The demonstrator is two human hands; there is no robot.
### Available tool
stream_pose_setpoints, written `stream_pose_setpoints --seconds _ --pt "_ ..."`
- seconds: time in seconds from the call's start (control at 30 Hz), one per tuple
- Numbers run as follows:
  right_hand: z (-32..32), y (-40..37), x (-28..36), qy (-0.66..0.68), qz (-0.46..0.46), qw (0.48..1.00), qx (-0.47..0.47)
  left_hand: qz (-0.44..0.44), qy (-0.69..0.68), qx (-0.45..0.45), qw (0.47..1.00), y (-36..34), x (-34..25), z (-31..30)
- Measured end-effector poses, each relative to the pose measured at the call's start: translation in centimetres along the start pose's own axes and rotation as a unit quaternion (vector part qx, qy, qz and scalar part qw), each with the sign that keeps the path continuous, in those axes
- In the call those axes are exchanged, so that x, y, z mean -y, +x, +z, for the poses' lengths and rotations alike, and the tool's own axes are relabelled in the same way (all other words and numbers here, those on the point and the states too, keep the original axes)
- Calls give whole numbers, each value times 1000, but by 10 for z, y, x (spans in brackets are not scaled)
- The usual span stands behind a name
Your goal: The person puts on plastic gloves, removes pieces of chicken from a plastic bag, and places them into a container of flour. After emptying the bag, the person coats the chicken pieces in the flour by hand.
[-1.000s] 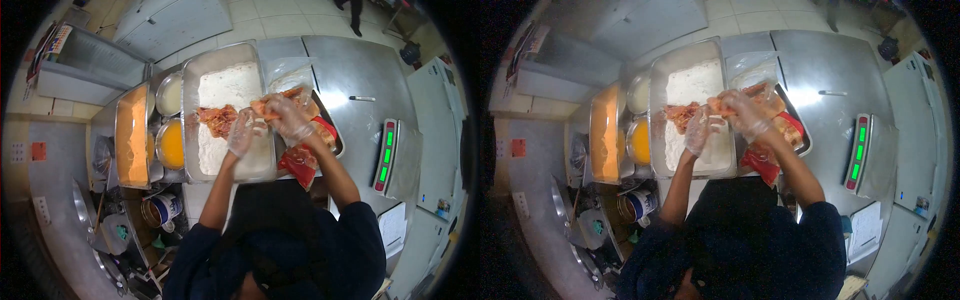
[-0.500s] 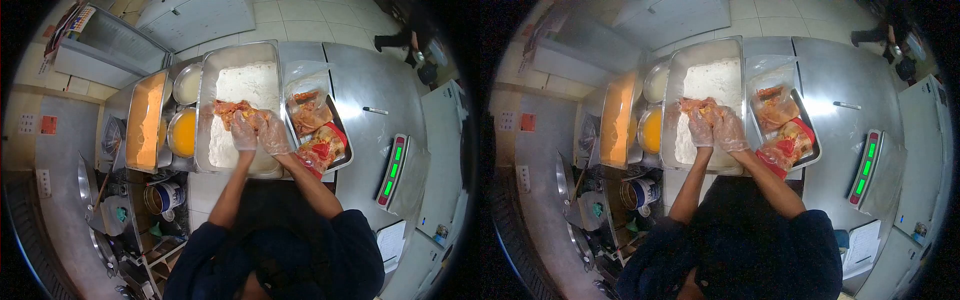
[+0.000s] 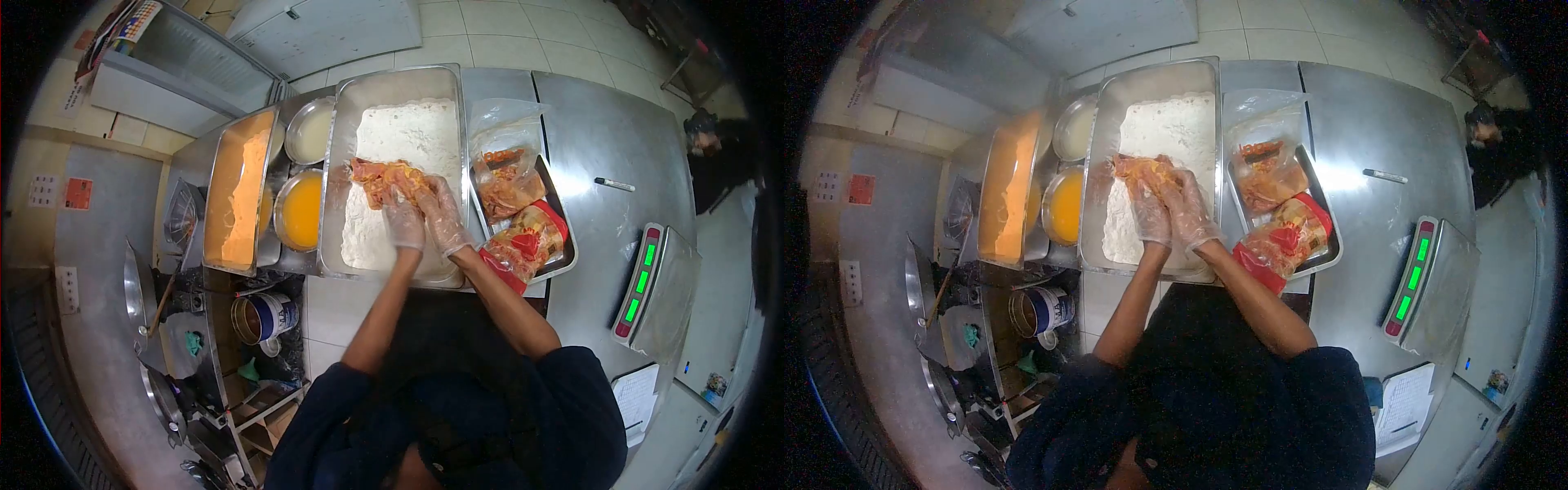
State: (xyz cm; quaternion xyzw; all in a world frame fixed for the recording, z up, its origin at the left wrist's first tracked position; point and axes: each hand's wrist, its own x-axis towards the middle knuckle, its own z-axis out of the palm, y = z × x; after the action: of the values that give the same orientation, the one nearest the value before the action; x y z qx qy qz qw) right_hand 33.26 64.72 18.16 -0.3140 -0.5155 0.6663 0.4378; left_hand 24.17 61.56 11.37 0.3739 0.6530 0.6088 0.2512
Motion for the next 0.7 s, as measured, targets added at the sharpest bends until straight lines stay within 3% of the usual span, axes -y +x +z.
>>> stream_pose_setpoints --seconds 0.13,0.2,0.23,0.3,0.4,0.43,0.47,0.53,0.6,0.67,0.7 --pt "2 13 24 -139 9 990 -25 -85 26 -5 996 1 -5 -7" --pt "2 16 43 -371 -82 925 -16 -27 49 0 998 -7 7 -6" --pt "3 18 36 -372 -81 924 -18 -28 48 2 998 -8 8 -6" --pt "5 22 12 -464 -253 849 9 -133 -147 -55 979 -9 2 -2" --pt "8 25 0 -430 -242 869 34 -178 -226 -34 957 -2 -33 -9" --pt "9 27 9 -355 -211 909 62 -87 -90 -39 991 4 -18 -16" --pt "8 27 19 -358 -210 908 61 -88 -92 -37 991 5 -5 -31" --pt "8 27 37 -238 -317 912 108 -283 -249 90 922 -2 -26 -52" --pt "9 33 24 -202 -305 923 118 -308 -284 66 905 -4 -54 -47" --pt "10 36 7 -163 -291 934 130 -344 -375 170 844 -3 -55 -63" --pt "11 38 4 -169 -303 930 122 -344 -376 170 844 -1 -52 -66"
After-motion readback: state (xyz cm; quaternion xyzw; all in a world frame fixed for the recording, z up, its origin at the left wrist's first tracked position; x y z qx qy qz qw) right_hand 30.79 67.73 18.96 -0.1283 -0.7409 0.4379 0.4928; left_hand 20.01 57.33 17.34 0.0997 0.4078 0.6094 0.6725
